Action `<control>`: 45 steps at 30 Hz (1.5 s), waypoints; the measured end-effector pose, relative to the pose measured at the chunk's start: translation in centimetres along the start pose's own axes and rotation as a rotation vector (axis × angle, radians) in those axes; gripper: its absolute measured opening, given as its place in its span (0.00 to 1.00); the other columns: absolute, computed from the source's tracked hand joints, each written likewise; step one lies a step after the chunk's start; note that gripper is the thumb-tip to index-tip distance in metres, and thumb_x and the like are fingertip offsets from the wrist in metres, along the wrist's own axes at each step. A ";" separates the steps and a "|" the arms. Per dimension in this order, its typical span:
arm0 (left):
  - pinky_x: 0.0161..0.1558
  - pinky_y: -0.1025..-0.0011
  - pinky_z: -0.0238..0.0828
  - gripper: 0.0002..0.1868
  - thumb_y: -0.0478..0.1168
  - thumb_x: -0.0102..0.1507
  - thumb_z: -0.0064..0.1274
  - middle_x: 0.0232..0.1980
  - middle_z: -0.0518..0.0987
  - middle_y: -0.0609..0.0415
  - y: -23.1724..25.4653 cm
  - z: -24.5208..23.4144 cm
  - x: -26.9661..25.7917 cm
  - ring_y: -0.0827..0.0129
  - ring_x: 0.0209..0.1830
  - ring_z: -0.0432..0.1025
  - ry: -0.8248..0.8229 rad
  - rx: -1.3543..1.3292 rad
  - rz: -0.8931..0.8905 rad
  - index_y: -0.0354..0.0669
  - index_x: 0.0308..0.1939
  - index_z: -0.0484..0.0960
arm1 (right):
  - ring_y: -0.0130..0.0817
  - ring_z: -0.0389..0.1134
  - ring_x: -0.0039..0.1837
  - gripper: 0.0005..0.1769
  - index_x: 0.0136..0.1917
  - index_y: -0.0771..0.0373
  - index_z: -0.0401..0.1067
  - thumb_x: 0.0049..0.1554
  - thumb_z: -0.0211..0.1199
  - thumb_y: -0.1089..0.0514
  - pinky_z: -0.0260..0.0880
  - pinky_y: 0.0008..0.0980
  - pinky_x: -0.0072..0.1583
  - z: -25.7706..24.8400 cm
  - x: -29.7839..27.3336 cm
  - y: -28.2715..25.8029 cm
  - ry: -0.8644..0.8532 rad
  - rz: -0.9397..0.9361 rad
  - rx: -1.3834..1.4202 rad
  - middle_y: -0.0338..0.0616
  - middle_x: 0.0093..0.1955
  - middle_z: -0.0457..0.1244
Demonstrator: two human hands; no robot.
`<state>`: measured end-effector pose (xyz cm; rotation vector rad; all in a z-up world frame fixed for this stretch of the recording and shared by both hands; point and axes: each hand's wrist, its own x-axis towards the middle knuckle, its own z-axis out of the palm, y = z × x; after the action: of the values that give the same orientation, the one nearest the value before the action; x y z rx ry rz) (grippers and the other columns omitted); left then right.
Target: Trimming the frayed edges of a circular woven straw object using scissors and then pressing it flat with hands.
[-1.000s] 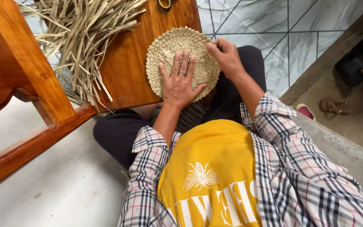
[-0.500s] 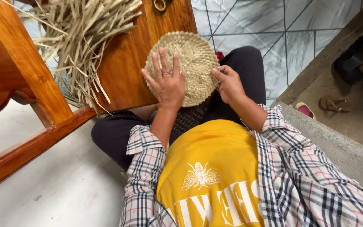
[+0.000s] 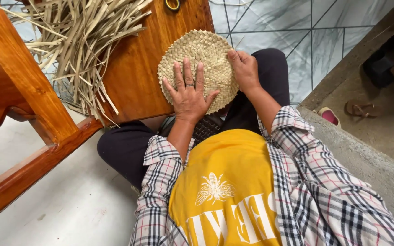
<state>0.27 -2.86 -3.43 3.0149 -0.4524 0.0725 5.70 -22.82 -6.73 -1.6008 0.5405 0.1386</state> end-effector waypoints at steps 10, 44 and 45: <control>0.79 0.19 0.22 0.42 0.63 0.80 0.45 0.89 0.20 0.53 -1.9 -1.1 2.0 0.54 0.89 0.18 -0.059 0.133 -0.078 0.65 0.89 0.39 | 0.32 0.72 0.40 0.08 0.49 0.67 0.73 0.60 0.70 0.63 0.77 0.25 0.43 -5.5 -3.0 -1.9 -0.542 0.497 0.308 0.46 0.42 0.69; 0.77 0.30 0.19 0.41 0.74 0.72 0.15 0.89 0.42 0.63 0.7 -1.4 0.3 0.64 0.88 0.31 -0.267 -0.160 -0.046 0.67 0.83 0.57 | 0.45 0.75 0.32 0.12 0.38 0.69 0.71 0.49 0.76 0.70 0.80 0.38 0.34 -4.2 -3.7 -1.2 -0.487 0.517 0.206 0.56 0.30 0.67; 0.76 0.27 0.19 0.41 0.75 0.72 0.16 0.89 0.37 0.59 1.7 -1.0 0.2 0.59 0.88 0.28 -0.266 -0.089 -0.080 0.67 0.85 0.51 | 0.43 0.74 0.31 0.13 0.39 0.69 0.70 0.51 0.76 0.68 0.79 0.37 0.33 -4.0 -3.5 -0.3 -0.451 0.500 0.222 0.54 0.29 0.66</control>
<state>-0.04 -4.42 -2.26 2.9601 -0.3436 -0.3479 1.87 -25.78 -4.58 -1.1429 0.5670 0.7685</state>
